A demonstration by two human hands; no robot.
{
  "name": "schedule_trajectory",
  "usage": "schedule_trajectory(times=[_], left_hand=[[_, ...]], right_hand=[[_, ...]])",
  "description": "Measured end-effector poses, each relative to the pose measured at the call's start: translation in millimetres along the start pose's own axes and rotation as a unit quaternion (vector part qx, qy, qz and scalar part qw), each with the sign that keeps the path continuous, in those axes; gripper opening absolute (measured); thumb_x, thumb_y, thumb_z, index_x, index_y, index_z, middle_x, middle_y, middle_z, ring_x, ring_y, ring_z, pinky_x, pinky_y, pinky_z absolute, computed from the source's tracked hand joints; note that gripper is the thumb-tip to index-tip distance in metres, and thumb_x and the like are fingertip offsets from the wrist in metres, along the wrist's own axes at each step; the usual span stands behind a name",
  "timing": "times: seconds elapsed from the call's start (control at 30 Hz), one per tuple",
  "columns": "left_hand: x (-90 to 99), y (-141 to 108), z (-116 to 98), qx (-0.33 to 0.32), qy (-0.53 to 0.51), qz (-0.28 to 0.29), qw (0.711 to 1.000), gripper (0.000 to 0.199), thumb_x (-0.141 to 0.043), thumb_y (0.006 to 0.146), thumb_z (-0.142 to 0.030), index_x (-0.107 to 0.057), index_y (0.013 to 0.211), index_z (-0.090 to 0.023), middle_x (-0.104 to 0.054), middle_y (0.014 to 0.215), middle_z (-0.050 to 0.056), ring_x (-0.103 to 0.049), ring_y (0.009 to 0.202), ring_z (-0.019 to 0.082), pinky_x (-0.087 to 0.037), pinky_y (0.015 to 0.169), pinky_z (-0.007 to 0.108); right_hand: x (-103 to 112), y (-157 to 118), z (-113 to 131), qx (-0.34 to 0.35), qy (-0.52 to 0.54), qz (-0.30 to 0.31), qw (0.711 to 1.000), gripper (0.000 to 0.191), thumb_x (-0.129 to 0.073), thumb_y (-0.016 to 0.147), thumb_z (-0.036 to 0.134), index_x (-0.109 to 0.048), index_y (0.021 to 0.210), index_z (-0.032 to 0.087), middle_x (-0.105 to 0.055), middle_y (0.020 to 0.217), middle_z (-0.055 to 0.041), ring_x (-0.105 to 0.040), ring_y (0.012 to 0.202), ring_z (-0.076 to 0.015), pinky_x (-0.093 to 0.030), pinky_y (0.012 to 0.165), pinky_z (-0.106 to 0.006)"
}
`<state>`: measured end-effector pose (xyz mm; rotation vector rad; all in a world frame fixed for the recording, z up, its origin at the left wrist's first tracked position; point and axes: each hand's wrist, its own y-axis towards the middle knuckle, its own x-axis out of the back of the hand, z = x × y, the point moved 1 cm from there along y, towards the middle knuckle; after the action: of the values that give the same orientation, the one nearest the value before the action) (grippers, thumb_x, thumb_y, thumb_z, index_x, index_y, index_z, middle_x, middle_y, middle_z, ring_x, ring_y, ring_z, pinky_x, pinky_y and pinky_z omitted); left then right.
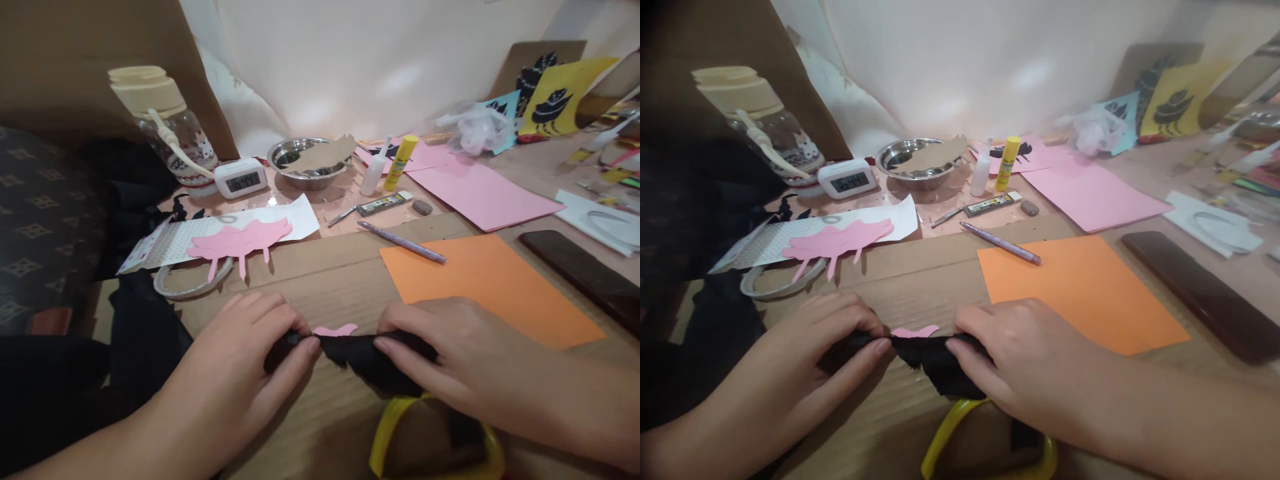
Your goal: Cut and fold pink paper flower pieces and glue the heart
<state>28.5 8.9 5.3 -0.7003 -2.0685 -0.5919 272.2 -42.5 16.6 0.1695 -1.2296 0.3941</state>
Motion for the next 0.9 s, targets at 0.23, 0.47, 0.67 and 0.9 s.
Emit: schedule_trajectory(times=[0.23,0.47,0.67,0.9], left_hand=[[-1.7,0.0,1.0,-0.015,0.017,-0.005,1.0,0.016,-0.054,0.095,-0.027,-0.062,0.082,-0.023,-0.063,0.079,0.002,-0.059,0.076,0.023,-0.043,0.067,0.034],[-2.3,4.9,0.9,-0.038,0.03,-0.019,0.999,0.017,-0.053,0.094,-0.022,-0.06,0.079,-0.022,-0.063,0.074,0.001,-0.06,0.069,0.021,-0.044,0.062,0.033],[-2.1,12.5,1.0,-0.035,0.051,-0.021,0.998,0.016,-0.055,0.091,-0.022,-0.057,0.075,-0.022,-0.061,0.071,0.001,-0.059,0.066,0.022,-0.044,0.06,0.034],[-5.9,7.4,5.4,0.001,0.041,-0.036,0.998,0.008,-0.057,0.091,-0.025,-0.055,0.098,-0.023,-0.063,0.085,0.002,-0.062,0.075,0.022,-0.051,0.064,0.035]], right_hand=[[-3.0,1.8,0.8,0.053,-0.028,-0.056,0.997,0.017,-0.053,0.099,0.024,-0.058,0.082,0.024,-0.065,0.067,0.0034,-0.06,0.055,-0.0154,-0.035,0.051,-0.027],[-7.4,2.9,-0.8,0.062,-0.033,-0.072,0.995,0.016,-0.057,0.095,0.02,-0.055,0.08,0.025,-0.064,0.064,0.0053,-0.057,0.05,-0.0152,-0.031,0.049,-0.029],[-7.1,7.6,1.9,0.083,-0.078,-0.13,0.985,0.028,-0.039,0.098,0.016,-0.055,0.076,0.025,-0.063,0.059,0.0027,-0.055,0.044,-0.0166,-0.026,0.046,-0.033],[-8.0,9.7,3.6,0.081,-0.081,-0.124,0.986,0.02,-0.049,0.094,0.015,-0.051,0.076,0.025,-0.059,0.056,0.0051,-0.052,0.039,-0.0154,-0.023,0.042,-0.033]])
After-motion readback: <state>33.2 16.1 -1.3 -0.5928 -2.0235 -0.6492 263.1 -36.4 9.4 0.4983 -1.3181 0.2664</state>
